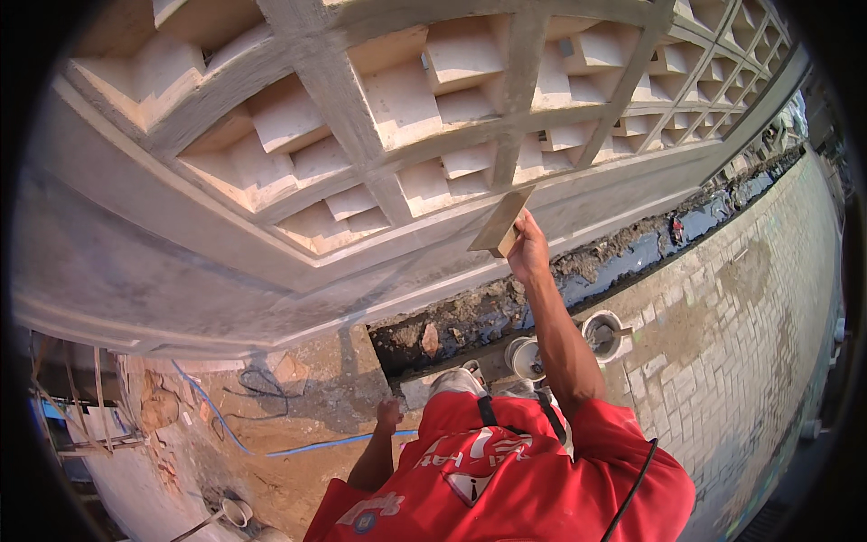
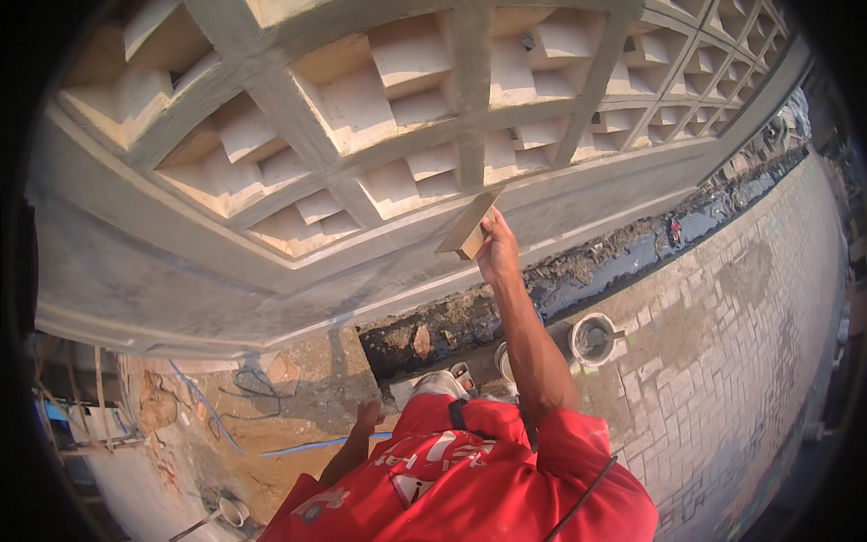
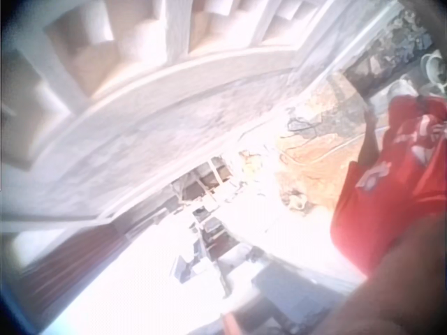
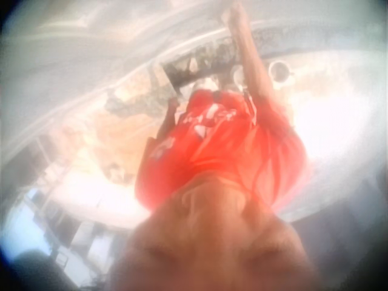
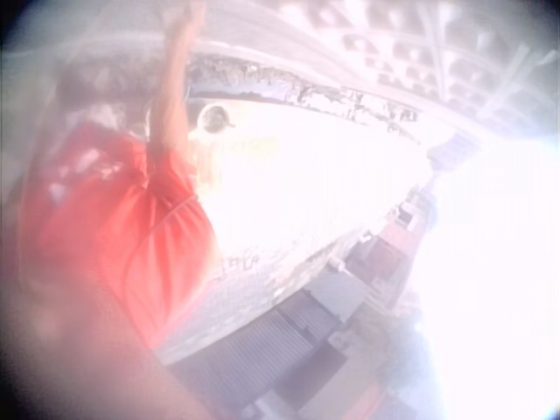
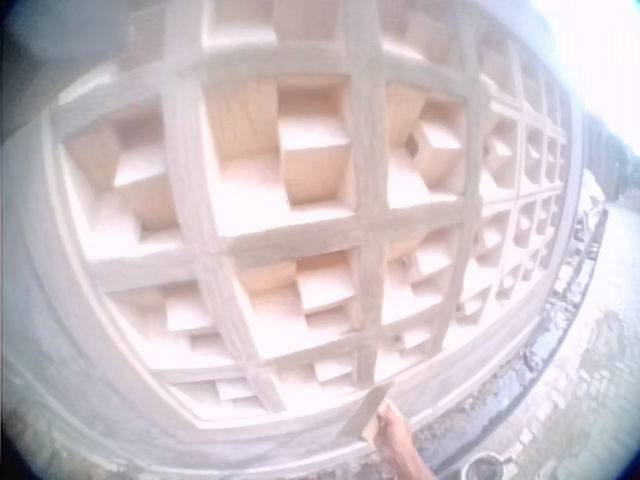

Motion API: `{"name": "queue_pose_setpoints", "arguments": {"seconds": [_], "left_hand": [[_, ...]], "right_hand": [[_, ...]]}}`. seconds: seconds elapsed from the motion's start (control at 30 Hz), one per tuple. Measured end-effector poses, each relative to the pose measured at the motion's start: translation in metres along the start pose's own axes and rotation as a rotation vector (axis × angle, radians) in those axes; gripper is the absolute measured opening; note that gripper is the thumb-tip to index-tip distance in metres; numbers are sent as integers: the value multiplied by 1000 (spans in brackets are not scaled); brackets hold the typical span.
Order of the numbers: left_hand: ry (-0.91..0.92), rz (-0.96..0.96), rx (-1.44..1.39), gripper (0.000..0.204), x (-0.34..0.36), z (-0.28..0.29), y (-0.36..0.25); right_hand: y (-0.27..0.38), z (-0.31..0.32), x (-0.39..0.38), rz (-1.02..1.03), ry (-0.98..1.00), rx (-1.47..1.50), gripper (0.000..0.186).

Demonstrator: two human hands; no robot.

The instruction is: The person applies plaster to a geometrically patterned ceiling using a trowel. They repeatedly scoop plaster from a bucket and smooth it onto the ceiling surface, working across multiple sections of the grid pattern.

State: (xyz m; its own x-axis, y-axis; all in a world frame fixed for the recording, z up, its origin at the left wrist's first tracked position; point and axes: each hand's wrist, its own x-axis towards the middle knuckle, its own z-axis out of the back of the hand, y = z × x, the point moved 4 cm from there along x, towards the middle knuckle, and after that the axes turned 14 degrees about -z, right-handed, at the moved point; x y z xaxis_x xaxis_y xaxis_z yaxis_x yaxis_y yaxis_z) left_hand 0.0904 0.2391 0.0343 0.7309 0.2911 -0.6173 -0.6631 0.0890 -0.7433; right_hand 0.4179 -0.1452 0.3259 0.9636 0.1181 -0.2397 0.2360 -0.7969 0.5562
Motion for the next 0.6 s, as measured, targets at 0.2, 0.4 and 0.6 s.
{"name": "queue_pose_setpoints", "arguments": {"seconds": [0.2,0.4,0.6], "left_hand": [[-35,-33,-97,20,-3,-1,-14],[-84,54,-78,22,-20,8,15],[-76,92,-58,24,-36,12,47]], "right_hand": [[-29,-6,14,-6,2,-5,46],[-92,-54,6,-84,-37,-2,52],[-169,-108,-21,-556,189,-271,50]]}}
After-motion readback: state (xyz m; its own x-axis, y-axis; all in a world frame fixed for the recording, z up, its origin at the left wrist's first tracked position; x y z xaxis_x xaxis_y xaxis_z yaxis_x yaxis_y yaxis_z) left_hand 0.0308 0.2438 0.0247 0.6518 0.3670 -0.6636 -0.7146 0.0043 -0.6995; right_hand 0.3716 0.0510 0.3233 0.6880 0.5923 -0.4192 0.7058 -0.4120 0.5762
